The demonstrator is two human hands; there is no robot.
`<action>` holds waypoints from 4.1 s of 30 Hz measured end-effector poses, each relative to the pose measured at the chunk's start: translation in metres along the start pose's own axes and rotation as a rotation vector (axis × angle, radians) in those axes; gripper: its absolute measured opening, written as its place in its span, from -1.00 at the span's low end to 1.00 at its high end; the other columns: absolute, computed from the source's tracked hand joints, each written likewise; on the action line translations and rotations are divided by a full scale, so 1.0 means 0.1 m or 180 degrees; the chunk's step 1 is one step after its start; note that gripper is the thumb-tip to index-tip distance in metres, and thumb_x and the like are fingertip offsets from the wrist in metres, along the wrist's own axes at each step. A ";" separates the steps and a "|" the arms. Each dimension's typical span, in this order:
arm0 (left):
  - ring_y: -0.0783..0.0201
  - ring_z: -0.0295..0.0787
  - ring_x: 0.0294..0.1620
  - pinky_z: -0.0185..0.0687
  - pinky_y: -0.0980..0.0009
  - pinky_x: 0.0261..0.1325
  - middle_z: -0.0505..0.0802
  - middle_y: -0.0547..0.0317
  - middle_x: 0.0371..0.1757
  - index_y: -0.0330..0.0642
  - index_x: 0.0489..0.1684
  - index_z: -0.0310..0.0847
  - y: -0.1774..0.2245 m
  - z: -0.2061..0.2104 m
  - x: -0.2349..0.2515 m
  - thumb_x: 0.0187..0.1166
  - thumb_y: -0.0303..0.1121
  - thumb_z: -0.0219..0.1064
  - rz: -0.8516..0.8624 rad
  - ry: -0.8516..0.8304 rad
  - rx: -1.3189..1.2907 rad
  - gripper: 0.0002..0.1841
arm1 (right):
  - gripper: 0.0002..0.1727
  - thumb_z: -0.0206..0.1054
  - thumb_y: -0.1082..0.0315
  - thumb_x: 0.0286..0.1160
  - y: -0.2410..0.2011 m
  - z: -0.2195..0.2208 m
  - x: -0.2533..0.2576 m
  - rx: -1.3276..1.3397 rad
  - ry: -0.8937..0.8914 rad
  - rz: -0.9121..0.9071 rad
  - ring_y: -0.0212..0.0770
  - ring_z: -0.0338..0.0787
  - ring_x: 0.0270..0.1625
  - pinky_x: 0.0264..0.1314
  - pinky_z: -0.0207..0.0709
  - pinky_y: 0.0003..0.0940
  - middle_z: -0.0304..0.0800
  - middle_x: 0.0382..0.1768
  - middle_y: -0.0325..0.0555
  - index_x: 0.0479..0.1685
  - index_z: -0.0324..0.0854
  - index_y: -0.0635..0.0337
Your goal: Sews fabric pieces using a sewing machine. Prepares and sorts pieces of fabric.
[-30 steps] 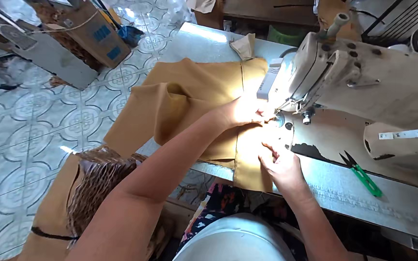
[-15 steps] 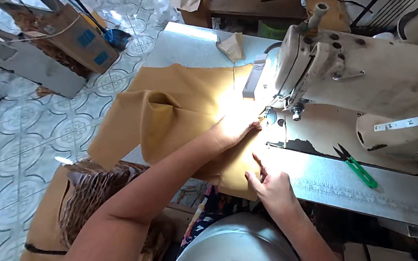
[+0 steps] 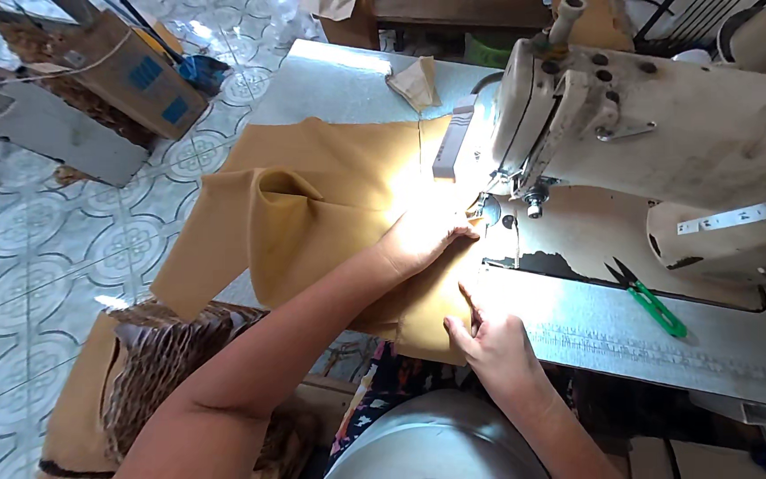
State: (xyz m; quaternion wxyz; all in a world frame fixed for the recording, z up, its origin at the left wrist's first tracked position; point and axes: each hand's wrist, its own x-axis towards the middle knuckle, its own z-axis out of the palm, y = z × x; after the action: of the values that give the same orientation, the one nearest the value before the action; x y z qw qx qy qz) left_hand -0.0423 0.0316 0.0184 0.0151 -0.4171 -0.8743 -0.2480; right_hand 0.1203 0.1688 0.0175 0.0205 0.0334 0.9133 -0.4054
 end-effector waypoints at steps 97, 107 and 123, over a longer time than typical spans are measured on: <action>-0.12 0.41 0.70 0.28 -0.24 0.61 0.76 0.06 0.46 0.13 0.22 0.83 0.19 0.11 -0.55 0.72 -0.14 0.22 0.0685 -0.0040 0.0269 -0.70 | -0.32 0.40 0.27 0.51 0.01 -0.01 -0.11 0.0297 -0.0176 0.0191 -0.40 0.83 -0.50 -0.37 0.79 -0.45 0.90 -0.02 0.03 0.61 0.42 0.43; -0.08 0.40 0.71 0.24 -0.19 0.67 0.76 0.15 0.47 0.21 0.29 0.79 0.08 0.14 -0.49 0.70 -0.11 0.23 0.0680 0.0039 0.0201 -0.68 | -0.33 0.37 0.29 0.52 0.04 -0.02 -0.05 0.0292 -0.0137 0.0203 -0.41 0.78 -0.59 -0.48 0.76 -0.46 0.91 -0.12 -0.05 0.64 0.42 0.37; -0.01 0.53 0.56 0.26 -0.22 0.55 0.75 0.11 0.42 0.21 0.32 0.78 -0.32 0.10 0.00 0.69 -0.09 0.12 0.0791 0.0058 0.0303 -0.62 | -0.61 0.29 0.27 0.59 -0.03 -0.09 0.55 0.0037 0.0011 0.0264 -0.34 0.78 -0.51 -0.36 0.73 -0.39 0.82 -0.38 -0.11 0.28 0.68 0.30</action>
State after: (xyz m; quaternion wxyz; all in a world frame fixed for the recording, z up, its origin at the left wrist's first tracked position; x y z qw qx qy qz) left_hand -0.0641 0.0192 -0.0040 0.0734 -0.5187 -0.8265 -0.2061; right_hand 0.0652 0.1756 0.0224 0.0355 0.0721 0.9088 -0.4094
